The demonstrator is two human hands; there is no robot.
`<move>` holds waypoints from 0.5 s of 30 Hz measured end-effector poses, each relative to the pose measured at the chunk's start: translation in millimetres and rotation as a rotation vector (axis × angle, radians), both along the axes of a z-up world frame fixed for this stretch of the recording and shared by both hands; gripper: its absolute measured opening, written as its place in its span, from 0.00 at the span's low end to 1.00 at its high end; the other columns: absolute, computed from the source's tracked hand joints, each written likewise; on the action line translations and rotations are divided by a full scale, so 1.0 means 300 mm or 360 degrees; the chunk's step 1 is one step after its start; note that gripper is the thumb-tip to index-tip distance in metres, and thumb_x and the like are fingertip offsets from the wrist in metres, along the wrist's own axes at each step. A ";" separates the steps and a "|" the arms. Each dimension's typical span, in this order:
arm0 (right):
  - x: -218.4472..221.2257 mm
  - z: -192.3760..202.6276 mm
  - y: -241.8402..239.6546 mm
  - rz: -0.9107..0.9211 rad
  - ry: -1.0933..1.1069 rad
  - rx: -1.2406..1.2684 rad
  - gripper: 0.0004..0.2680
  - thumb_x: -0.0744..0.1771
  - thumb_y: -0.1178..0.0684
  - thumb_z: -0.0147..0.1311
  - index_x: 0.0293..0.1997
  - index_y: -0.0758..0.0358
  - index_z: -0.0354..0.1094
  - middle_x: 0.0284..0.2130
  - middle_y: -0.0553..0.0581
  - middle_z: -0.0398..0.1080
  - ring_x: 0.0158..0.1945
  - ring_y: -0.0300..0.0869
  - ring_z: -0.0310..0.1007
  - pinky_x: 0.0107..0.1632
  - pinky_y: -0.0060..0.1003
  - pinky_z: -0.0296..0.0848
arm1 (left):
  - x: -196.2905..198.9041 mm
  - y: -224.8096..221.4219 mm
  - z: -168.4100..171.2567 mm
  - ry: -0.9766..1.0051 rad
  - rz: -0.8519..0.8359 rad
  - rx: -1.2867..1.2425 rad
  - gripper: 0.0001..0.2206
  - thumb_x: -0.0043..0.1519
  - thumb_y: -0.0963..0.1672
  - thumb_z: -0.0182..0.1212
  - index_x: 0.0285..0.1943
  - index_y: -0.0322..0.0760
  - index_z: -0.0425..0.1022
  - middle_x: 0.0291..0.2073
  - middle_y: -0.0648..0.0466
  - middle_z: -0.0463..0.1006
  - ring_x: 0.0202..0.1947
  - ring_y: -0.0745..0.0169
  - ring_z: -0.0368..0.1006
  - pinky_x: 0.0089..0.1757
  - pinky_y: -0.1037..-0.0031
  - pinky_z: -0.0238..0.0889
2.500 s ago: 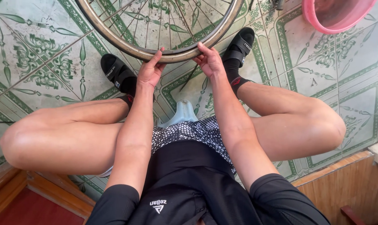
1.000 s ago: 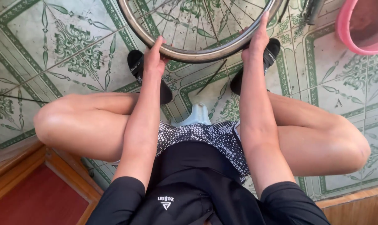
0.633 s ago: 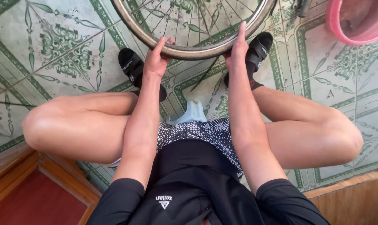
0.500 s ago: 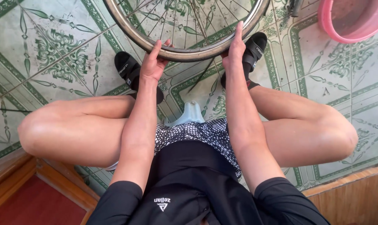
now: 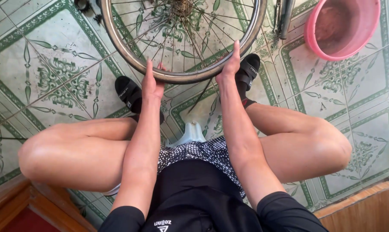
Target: The person removes a tire from a bicycle wheel by hand, sets the tire aside, and picks up a bucket of water. They then pull a section of an inner tube through the wheel rim and submerge it in the water to check for leaks.
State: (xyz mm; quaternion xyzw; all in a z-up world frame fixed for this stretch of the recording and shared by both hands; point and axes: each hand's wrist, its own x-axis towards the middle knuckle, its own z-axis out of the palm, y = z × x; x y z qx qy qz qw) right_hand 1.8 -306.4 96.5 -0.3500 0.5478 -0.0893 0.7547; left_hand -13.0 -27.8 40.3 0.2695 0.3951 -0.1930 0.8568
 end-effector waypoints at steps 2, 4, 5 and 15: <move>-0.042 -0.022 -0.002 0.0035 0.0015 -0.0072 0.21 0.61 0.29 0.61 0.30 0.58 0.60 0.20 0.54 0.63 0.21 0.45 0.66 0.25 0.40 0.69 | 0.021 -0.002 0.002 -0.0008 0.0116 0.0108 0.28 0.63 0.51 0.65 0.62 0.27 0.62 0.44 0.44 0.77 0.35 0.56 0.73 0.44 0.52 0.77; -0.068 0.024 0.044 0.0041 -0.0127 -0.0011 0.21 0.61 0.29 0.60 0.32 0.58 0.61 0.21 0.54 0.63 0.22 0.45 0.67 0.26 0.41 0.70 | 0.026 -0.011 0.001 0.0068 0.0130 0.0206 0.28 0.62 0.51 0.65 0.61 0.26 0.62 0.44 0.43 0.78 0.34 0.56 0.73 0.42 0.52 0.77; -0.064 0.050 0.060 0.0047 -0.0294 0.0051 0.21 0.60 0.29 0.59 0.34 0.58 0.61 0.22 0.55 0.64 0.23 0.45 0.68 0.27 0.43 0.71 | 0.045 -0.022 0.000 0.0120 0.0145 0.0302 0.28 0.61 0.51 0.65 0.61 0.26 0.62 0.44 0.42 0.79 0.33 0.56 0.72 0.40 0.52 0.77; -0.077 -0.031 0.126 -0.0121 -0.0018 -0.0024 0.21 0.62 0.32 0.67 0.35 0.58 0.61 0.25 0.53 0.61 0.26 0.45 0.66 0.31 0.44 0.69 | 0.022 -0.063 0.033 0.0126 0.0067 0.0166 0.26 0.62 0.52 0.65 0.61 0.33 0.64 0.38 0.43 0.80 0.31 0.59 0.73 0.39 0.56 0.76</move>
